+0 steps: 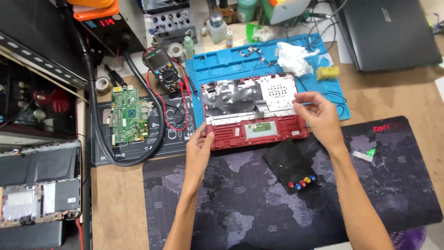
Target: Testing a motherboard with a multimeter and handling laptop components on a repair bench.
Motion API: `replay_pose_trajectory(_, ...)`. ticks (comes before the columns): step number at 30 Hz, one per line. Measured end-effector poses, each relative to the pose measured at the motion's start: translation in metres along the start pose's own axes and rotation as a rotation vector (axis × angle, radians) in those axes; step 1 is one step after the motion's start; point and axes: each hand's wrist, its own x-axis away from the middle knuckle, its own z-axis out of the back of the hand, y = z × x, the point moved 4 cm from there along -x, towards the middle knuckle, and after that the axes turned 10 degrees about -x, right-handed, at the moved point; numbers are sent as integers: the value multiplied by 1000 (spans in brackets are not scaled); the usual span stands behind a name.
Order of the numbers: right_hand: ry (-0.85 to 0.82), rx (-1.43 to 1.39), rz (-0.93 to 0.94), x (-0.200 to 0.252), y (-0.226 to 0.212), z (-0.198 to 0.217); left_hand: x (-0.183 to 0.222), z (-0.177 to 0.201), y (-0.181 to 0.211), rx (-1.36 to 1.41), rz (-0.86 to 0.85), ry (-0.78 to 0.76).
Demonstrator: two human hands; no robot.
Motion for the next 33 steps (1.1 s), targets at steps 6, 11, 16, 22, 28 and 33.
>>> replay_pose_trajectory(6,-107,591,230,60,-18,-13,19,2,16,-44,-10,-72)
replay_pose_trajectory(11,-100,851,100,115,-5,-25,35,-3,43,-124,-25,-185)
replay_pose_trajectory(16,-127,948,-14,138,14,-30,38,-9,46,-178,28,-276)
replay_pose_trajectory(22,-146,1115,13,139,28,-34,46,-17,57,-304,49,-299)
replay_pose_trajectory(28,-136,954,-93,130,34,-32,62,-36,75,-379,-105,-256)
replay_pose_trajectory(33,-331,896,186,136,31,-51,59,-58,49,-352,-341,-319)
